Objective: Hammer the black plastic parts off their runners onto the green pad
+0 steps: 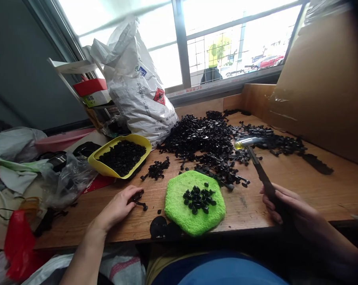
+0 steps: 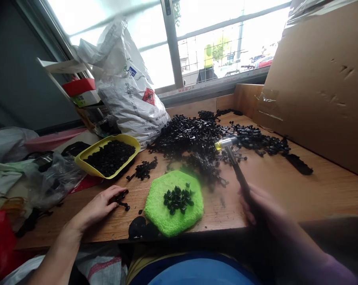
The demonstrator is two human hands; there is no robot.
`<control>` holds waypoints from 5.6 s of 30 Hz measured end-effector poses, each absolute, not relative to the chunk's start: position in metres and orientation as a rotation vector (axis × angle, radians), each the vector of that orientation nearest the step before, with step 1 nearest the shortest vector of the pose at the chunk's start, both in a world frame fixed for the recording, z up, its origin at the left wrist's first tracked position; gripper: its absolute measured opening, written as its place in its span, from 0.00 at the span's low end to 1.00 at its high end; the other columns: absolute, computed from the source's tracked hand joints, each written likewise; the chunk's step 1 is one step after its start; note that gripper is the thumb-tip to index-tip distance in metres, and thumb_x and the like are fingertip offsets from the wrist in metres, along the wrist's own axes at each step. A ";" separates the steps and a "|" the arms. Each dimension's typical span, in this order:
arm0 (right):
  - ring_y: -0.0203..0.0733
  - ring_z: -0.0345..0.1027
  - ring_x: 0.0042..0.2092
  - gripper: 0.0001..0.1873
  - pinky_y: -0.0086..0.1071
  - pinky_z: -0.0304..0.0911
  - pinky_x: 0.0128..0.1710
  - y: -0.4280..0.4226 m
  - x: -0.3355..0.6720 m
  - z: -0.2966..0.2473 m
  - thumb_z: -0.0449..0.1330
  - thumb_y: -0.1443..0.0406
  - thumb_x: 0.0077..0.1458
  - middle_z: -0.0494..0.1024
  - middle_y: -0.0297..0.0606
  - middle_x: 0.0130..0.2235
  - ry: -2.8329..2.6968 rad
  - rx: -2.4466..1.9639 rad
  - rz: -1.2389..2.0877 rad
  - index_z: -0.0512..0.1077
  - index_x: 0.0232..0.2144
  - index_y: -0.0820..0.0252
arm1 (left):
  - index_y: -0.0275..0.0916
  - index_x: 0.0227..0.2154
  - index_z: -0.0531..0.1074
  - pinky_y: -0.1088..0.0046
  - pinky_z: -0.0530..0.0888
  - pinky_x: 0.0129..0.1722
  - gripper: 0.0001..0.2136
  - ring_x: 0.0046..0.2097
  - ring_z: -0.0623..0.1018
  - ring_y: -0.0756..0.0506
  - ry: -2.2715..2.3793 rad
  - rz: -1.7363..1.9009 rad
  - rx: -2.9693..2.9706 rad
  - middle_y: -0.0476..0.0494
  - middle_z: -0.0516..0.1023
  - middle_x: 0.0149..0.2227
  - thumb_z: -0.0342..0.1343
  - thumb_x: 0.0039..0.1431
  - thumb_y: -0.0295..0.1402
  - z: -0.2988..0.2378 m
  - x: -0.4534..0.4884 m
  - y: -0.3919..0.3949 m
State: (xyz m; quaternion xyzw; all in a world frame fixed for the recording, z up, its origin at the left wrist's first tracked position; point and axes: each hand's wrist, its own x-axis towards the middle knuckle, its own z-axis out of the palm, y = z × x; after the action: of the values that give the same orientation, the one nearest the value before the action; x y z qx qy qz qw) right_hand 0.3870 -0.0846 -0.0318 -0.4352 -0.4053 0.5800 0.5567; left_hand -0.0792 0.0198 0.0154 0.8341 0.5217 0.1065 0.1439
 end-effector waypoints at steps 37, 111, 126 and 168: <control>0.31 0.56 0.18 0.12 0.25 0.53 0.17 -0.086 0.387 -0.024 0.54 0.56 0.53 0.66 0.31 0.22 -0.986 -1.020 1.351 0.66 0.34 0.57 | 0.37 0.35 0.65 0.82 0.68 0.24 0.16 0.26 0.73 0.53 1.162 1.030 1.159 0.50 0.73 0.27 0.62 0.42 0.31 0.011 0.041 0.001; 0.40 0.64 0.24 0.14 0.31 0.52 0.24 -0.083 0.333 0.017 0.41 0.60 0.62 0.70 0.34 0.24 -2.292 -1.553 0.383 0.62 0.29 0.56 | 0.36 0.22 0.62 0.87 0.53 0.13 0.09 0.17 0.67 0.57 1.226 0.940 1.146 0.52 0.70 0.17 0.59 0.42 0.30 0.000 0.072 0.008; 0.39 0.63 0.26 0.13 0.31 0.53 0.27 -0.082 0.334 0.021 0.41 0.61 0.63 0.70 0.35 0.26 -2.117 -1.515 0.396 0.62 0.33 0.58 | 0.36 0.22 0.62 0.85 0.55 0.14 0.11 0.19 0.70 0.54 1.249 0.913 1.174 0.54 0.68 0.17 0.61 0.41 0.32 -0.003 0.072 0.009; 0.46 0.70 0.38 0.18 0.35 0.62 0.36 -0.076 0.362 -0.013 0.44 0.57 0.61 0.77 0.39 0.39 -1.923 -1.601 0.623 0.68 0.47 0.54 | 0.33 0.26 0.73 0.84 0.52 0.13 0.12 0.17 0.65 0.56 1.139 0.701 1.251 0.50 0.72 0.19 0.65 0.37 0.34 0.016 0.092 0.062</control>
State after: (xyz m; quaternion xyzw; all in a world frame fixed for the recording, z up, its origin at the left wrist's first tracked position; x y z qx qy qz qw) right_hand 0.3620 -0.0757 -0.0127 -0.5965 -0.7164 0.2322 0.2776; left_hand 0.0916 0.0620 0.0162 0.5417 0.4931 0.3035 0.6093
